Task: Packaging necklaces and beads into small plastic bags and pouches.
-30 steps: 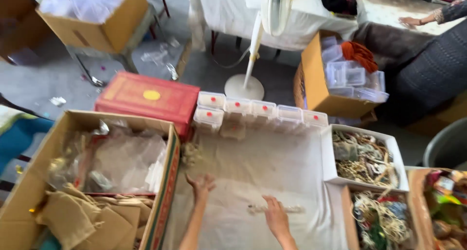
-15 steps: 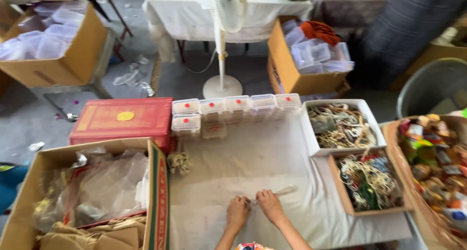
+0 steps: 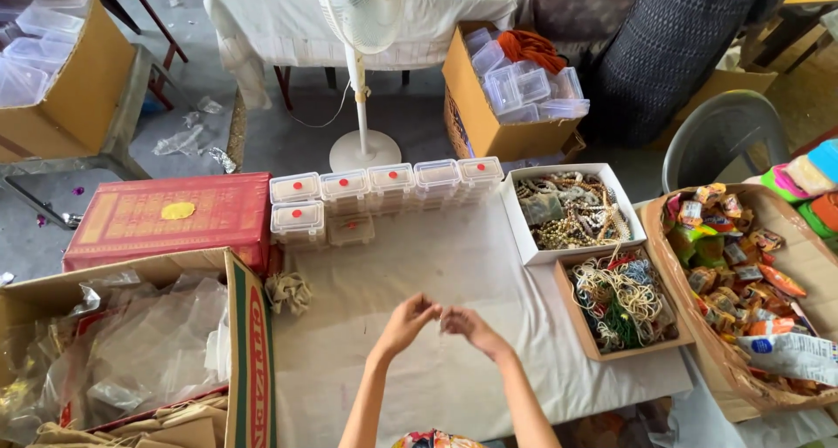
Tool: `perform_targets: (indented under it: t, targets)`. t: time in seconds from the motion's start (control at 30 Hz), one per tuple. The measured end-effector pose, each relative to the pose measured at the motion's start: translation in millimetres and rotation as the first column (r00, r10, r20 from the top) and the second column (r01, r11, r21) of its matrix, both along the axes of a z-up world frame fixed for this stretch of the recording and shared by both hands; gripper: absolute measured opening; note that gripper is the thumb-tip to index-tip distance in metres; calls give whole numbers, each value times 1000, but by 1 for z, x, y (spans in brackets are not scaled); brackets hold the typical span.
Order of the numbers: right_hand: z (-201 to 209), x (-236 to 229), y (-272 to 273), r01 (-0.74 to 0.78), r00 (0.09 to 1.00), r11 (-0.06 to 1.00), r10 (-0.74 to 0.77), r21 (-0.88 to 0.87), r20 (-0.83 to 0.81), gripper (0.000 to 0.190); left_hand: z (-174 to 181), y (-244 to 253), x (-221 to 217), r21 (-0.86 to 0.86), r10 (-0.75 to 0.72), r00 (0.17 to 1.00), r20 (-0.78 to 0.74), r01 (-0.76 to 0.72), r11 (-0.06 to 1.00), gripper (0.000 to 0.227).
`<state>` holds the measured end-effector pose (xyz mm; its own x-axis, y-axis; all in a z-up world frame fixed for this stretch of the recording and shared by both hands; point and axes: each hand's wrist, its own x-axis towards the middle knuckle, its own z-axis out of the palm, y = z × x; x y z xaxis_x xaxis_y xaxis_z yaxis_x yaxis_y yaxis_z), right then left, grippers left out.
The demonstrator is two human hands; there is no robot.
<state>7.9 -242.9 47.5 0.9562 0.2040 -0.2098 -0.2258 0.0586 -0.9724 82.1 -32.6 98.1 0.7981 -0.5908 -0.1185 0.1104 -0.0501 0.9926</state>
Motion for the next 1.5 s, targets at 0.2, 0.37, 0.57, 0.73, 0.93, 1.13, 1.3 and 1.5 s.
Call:
perform_targets:
  t: [0.2, 0.37, 0.57, 0.73, 0.93, 1.13, 1.3, 1.5]
  targets:
    - [139, 36, 11, 118, 979, 992, -109, -41, 172, 46, 167, -14, 1, 39, 102, 927, 360, -124, 991, 26]
    - [135, 32, 46, 300, 942, 940, -319, 160, 108, 58, 119, 3, 14, -3, 288, 954, 86, -289, 957, 23]
    - [105, 31, 41, 217, 975, 970, -221, 113, 23, 52, 76, 29, 17, -121, 283, 909, -306, -332, 935, 25]
    - [129, 31, 22, 381, 918, 890, -397, 249, 13, 37, 82, 21, 12, -63, 0, 979, -204, -13, 998, 25]
    - [118, 27, -7, 569, 796, 747, -606, 344, -2, 35, 31, 21, 13, 75, -161, 952, -261, 186, 980, 23]
    - [117, 16, 12, 437, 861, 452, -459, -777, 217, 33, 32, 27, 23, -142, 201, 931, -304, -253, 957, 26]
    - [150, 19, 45, 295, 953, 611, -129, -735, 275, 25, 45, 27, 23, -218, 371, 881, -294, -440, 871, 33]
    - [168, 24, 59, 117, 993, 854, -102, -506, 57, 25, 47, 22, 15, -163, 139, 986, -94, -153, 975, 38]
